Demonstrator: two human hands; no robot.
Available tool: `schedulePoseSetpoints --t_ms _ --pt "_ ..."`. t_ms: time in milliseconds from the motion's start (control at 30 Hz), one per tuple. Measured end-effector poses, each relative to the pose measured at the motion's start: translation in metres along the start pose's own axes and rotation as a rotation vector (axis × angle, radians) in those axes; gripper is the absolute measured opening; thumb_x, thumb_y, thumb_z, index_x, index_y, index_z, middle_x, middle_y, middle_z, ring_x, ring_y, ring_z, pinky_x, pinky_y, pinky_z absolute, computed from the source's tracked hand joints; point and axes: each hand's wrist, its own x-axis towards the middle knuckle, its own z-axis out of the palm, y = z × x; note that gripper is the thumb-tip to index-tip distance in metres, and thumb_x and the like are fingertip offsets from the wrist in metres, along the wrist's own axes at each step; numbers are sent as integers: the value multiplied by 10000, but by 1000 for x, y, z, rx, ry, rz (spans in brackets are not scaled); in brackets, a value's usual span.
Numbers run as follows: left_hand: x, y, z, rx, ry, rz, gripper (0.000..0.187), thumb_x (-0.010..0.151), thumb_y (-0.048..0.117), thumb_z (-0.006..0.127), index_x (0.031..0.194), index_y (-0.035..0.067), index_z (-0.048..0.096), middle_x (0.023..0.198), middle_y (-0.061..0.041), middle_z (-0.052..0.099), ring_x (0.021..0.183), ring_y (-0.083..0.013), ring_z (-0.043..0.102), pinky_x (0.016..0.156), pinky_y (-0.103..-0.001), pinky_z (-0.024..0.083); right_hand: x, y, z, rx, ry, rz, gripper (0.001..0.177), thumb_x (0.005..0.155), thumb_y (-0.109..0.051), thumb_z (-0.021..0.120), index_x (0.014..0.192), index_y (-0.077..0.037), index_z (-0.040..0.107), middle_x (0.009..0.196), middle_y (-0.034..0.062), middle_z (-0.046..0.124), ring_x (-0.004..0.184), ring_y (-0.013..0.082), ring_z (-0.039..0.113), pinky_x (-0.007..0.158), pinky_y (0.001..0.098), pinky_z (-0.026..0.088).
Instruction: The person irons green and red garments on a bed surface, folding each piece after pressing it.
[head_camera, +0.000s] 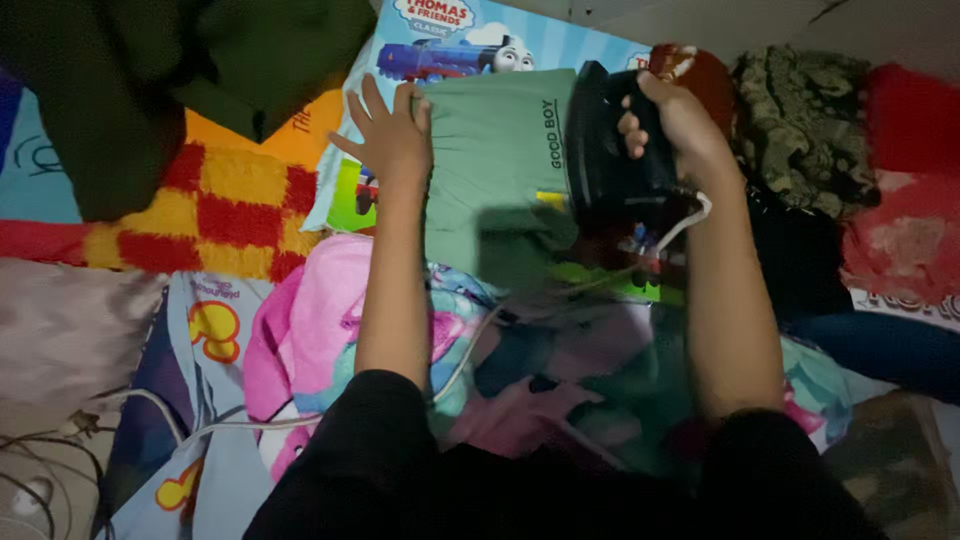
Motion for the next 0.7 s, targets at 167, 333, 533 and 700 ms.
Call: schedulePoseSetpoints --t_ms 167,333,533,700 --pt "-6 6 6 27 -34 39 391 989 469 597 1328 274 593 1632 -196 271 1521 -439 171 1083 -837 35 -8 2 3 141 18 2 314 1133 -343 509 994 -66 562 679 4 577 496 90 479 491 285 454" --pt "-10 17 21 41 12 204 434 988 440 598 1340 186 592 1631 -202 318 1532 -389 202 1111 -831 27 -36 -8 24 -2 166 -153 191 1083 -278 622 1044 -98 573 663 -3 548 494 81 502 465 298 473" --pt "-10 15 28 6 32 200 419 954 405 642 1324 213 597 1601 -179 369 1518 -391 238 1133 -789 44 -49 11 28 -5 241 -426 213 1065 -159 723 1084 -60 535 735 20 581 529 102 537 478 304 488" --pt "-4 6 29 -86 76 154 369 956 311 679 1295 192 596 1573 -140 429 1502 -309 341 1177 -751 79 -37 74 9 -136 393 -806 142 1131 -7 688 1180 -7 555 928 93 625 756 157 624 657 330 529"
